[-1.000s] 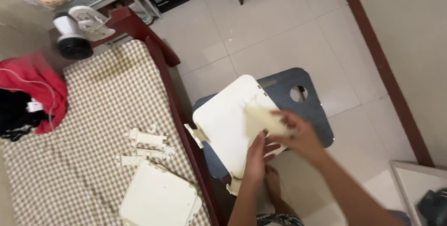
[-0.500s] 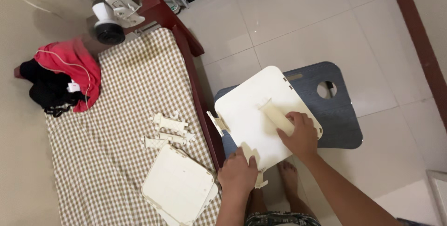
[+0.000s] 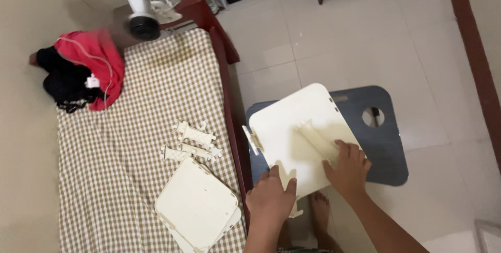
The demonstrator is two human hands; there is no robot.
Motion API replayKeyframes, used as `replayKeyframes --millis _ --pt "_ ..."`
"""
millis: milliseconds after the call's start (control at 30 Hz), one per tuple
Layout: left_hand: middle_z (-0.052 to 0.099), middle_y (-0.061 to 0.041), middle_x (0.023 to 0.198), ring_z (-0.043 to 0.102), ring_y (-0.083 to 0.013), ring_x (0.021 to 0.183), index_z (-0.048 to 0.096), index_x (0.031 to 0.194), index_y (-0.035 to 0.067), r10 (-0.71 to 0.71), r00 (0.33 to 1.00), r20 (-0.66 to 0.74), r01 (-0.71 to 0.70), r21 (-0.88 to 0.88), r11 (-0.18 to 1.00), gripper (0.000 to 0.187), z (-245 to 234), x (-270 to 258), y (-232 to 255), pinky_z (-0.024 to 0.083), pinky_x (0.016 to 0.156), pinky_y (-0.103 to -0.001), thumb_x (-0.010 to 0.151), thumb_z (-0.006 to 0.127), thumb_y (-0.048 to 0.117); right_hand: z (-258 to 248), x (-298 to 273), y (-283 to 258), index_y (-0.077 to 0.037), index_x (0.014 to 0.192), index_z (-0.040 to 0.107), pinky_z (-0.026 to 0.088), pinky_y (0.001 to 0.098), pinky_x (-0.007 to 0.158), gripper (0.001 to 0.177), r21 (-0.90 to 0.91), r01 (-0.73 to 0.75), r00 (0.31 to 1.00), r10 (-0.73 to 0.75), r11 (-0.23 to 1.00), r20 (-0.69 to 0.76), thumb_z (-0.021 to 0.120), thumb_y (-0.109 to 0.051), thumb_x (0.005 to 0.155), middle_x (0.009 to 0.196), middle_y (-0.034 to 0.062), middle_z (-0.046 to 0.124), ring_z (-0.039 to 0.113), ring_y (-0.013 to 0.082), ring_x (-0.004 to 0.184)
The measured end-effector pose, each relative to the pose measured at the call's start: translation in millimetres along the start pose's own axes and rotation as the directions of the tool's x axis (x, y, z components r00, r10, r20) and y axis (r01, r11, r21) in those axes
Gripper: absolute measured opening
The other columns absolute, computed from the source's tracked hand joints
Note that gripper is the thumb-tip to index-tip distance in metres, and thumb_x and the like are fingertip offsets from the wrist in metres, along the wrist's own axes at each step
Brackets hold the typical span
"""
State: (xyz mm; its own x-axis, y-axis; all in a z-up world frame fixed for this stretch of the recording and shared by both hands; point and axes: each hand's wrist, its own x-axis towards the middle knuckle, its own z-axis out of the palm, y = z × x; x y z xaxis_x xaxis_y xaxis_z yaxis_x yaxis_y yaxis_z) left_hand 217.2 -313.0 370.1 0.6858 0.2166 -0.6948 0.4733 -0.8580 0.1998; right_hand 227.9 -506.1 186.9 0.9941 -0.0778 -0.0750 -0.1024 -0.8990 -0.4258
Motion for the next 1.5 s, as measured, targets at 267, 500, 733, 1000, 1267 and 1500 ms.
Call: replayKeyframes --millis 267,500,733,1000,1267,1500 --pt "0.073 -0.013 0.117 0.078 -0.0264 0.084 0.051 0.147 0.009 -0.021 0.986 -0.168 -0.115 -0.756 0.645 0.062 -29 -20 -21 0.062 0.071 -0.038 0.091 0.06 0.036 -22 12 -92 -0.007 0.122 0.058 0.046 0.0434 0.087 0.028 0.538 -0.042 0.994 -0.022 0.842 0.111 0.055 -0.025 0.101 0.103 0.0107 0.061 0.061 0.028 0.089" --pt "0.072 -0.011 0.11 0.072 -0.018 0.09 0.054 0.14 0.004 0.0 0.992 -0.127 -0.126 -0.986 0.106 0.057 -37 28 -60 0.059 0.075 -0.03 0.102 0.049 0.046 -60 -3 -198 -0.003 0.117 0.059 0.042 0.0432 0.083 0.023 0.461 0.41 0.901 -0.429 0.787 -0.071 0.058 -0.013 0.097 0.102 0.0136 0.061 0.061 0.0286 0.09" --pt "0.072 -0.01 0.103 0.069 -0.0181 0.085 0.057 0.136 0.007 -0.219 0.976 -0.008 -0.074 -0.952 -0.296 0.045 -23 85 -191 0.056 0.069 -0.033 0.095 0.062 0.022 -40 -3 -295 -0.012 0.124 0.063 0.047 0.0455 0.096 0.037 0.451 0.69 0.559 -0.813 0.565 0.163 0.067 -0.015 0.088 0.124 0.0104 0.062 0.059 0.0321 0.115" --pt "0.072 -0.01 0.106 0.065 -0.0184 0.084 0.047 0.137 0.009 -0.529 0.84 0.117 -0.131 -0.904 -0.408 0.04 49 206 -310 0.055 0.07 -0.033 0.098 0.054 0.014 -29 8 -326 -0.025 0.151 0.045 0.043 0.0424 0.109 0.059 0.386 0.474 0.408 -0.586 0.791 0.7 0.062 -0.024 0.094 0.149 0.0093 0.046 0.047 0.0283 0.136" --pt "0.07 -0.002 0.129 0.069 -0.0177 0.108 0.003 0.161 0.031 -0.242 0.953 0.184 -0.027 -0.742 -0.67 0.075 47 240 -324 0.053 0.094 -0.04 0.102 0.048 0.031 -9 19 -273 -0.03 0.152 0.046 0.032 0.0458 0.116 0.061 0.193 0.413 0.488 -0.395 0.89 0.778 0.064 -0.031 0.094 0.154 0.0062 0.044 0.034 0.0252 0.144" --pt "0.075 -0.012 0.124 0.07 -0.0213 0.101 0.009 0.161 0.019 -0.221 0.943 0.249 0.228 -0.967 -0.115 0.075 64 215 -289 0.049 0.087 -0.035 0.103 0.053 0.035 -38 32 -225 -0.02 0.133 0.064 0.052 0.038 0.095 0.046 0.298 0.304 0.781 -0.416 0.905 0.466 0.07 -0.028 0.088 0.135 0.0049 0.063 0.058 0.022 0.119"
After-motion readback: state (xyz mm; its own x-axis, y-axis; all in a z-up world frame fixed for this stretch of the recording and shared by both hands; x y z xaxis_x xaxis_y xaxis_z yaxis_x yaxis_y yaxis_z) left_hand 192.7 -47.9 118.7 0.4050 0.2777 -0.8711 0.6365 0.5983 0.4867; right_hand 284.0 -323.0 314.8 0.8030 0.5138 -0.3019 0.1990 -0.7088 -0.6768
